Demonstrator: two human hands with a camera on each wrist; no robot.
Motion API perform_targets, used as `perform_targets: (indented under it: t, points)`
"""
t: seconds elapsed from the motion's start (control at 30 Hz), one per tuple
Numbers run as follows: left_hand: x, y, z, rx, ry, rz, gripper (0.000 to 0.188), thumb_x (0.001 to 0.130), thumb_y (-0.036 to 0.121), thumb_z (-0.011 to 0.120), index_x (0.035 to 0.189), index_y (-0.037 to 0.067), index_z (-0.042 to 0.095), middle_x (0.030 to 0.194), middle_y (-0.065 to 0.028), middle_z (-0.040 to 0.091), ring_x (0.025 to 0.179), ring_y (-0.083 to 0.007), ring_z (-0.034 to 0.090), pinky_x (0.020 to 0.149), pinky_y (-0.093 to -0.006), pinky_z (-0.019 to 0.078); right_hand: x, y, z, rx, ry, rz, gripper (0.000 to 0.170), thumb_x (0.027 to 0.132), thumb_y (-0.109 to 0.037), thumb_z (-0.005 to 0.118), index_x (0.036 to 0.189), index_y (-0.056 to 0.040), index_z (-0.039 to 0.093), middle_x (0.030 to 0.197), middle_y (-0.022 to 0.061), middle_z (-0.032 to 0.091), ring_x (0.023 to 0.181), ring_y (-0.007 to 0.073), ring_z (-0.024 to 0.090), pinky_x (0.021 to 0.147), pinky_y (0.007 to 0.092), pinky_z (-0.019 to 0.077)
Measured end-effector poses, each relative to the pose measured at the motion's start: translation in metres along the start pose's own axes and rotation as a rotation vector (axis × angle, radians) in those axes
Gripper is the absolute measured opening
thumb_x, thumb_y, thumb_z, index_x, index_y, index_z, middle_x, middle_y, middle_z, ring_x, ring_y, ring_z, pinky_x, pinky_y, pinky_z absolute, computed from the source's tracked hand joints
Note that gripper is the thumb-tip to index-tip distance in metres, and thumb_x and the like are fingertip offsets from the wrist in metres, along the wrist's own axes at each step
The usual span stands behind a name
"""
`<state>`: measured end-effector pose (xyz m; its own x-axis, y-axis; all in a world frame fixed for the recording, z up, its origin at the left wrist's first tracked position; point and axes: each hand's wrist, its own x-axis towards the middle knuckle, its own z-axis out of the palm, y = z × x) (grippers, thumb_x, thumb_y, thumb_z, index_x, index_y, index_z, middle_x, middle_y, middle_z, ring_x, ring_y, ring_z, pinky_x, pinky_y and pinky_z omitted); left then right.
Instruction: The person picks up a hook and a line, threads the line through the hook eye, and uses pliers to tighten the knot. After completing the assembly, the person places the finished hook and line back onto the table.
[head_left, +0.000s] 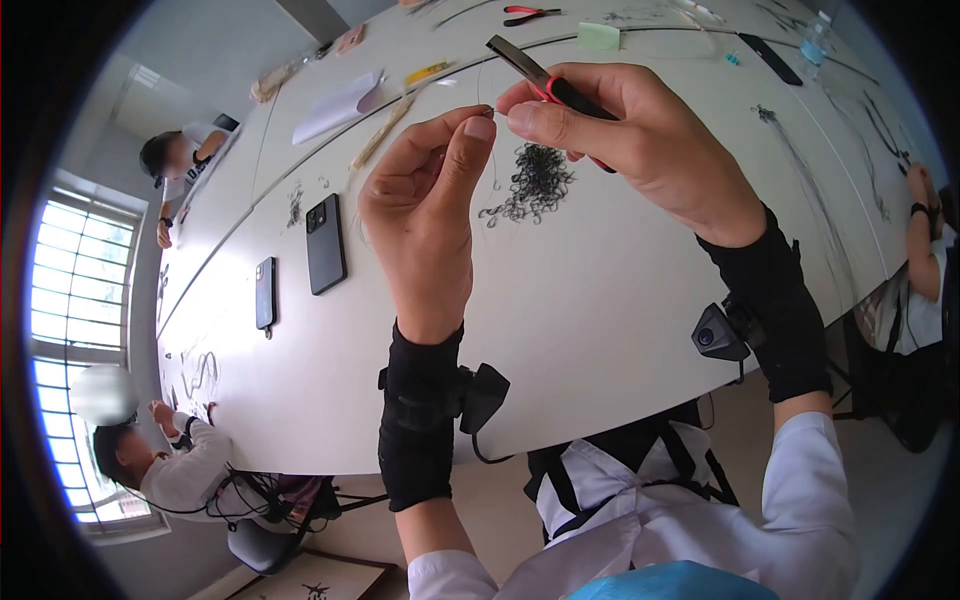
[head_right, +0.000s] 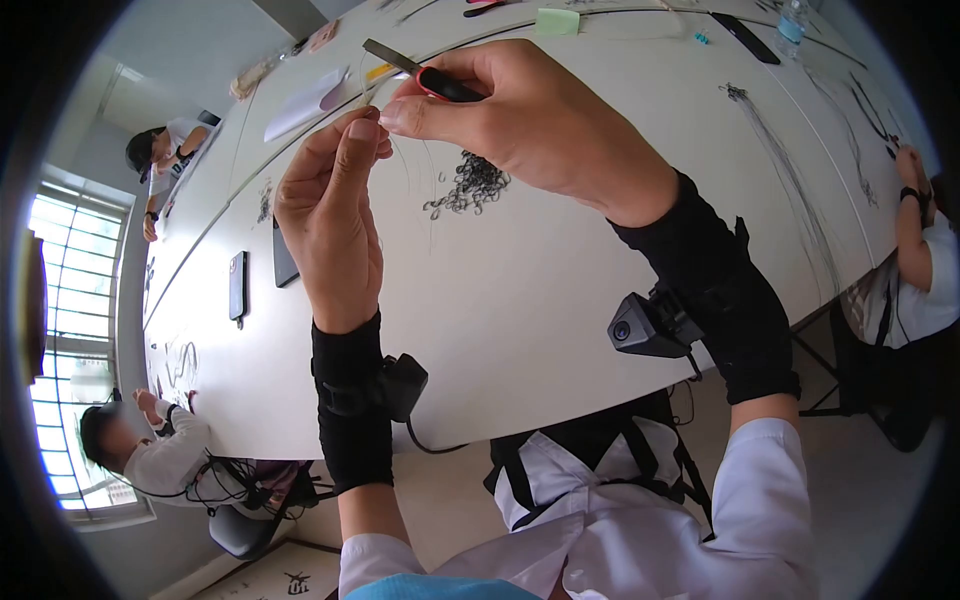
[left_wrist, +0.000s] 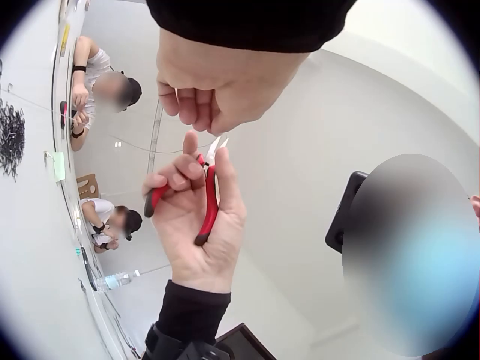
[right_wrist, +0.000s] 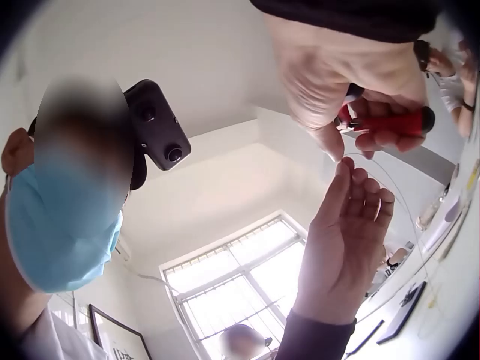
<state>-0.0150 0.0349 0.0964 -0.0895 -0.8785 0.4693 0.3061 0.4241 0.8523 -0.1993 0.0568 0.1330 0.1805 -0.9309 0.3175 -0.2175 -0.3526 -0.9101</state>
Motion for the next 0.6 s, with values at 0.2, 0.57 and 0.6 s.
perform_targets:
  t: [0.2,0.57,0.6]
  points:
    - [-0.002,0.001,0.002,0.083,-0.030,-0.077,0.019,0.095,0.009,0.070,0.106,-0.006,0.070,0.093,-0.0106,0.071,0.085,-0.0157,0.064,0.085,-0.0294,0.0509,0.006,0.007,0.000,-0.019,0.017,0.018,0.030,0.095,-0.027,0.068,0.102,0.0017,0.072,0.074,0.0011,0.060,0.069,0.0093,0.053,0.066,0.0230,0.0425]
    - [0.001,-0.012,0.002,0.119,-0.049,-0.157,0.015,0.092,0.009,0.072,0.097,-0.005,0.070,0.087,-0.0041,0.069,0.079,-0.0078,0.061,0.073,-0.0223,0.0479,0.004,0.026,-0.004,-0.157,0.001,-0.039,0.029,0.095,-0.028,0.066,0.096,0.0011,0.068,0.076,0.0027,0.061,0.071,0.0105,0.052,0.068,0.0264,0.0434]
    - [0.001,-0.013,0.002,0.124,-0.024,-0.159,0.015,0.093,0.009,0.071,0.098,-0.005,0.070,0.086,-0.0053,0.069,0.079,-0.0100,0.062,0.074,-0.0243,0.0489,0.004,0.028,-0.005,-0.164,-0.007,-0.030,0.029,0.096,-0.029,0.065,0.094,-0.0005,0.066,0.076,-0.0003,0.057,0.071,0.0084,0.049,0.068,0.0250,0.0413]
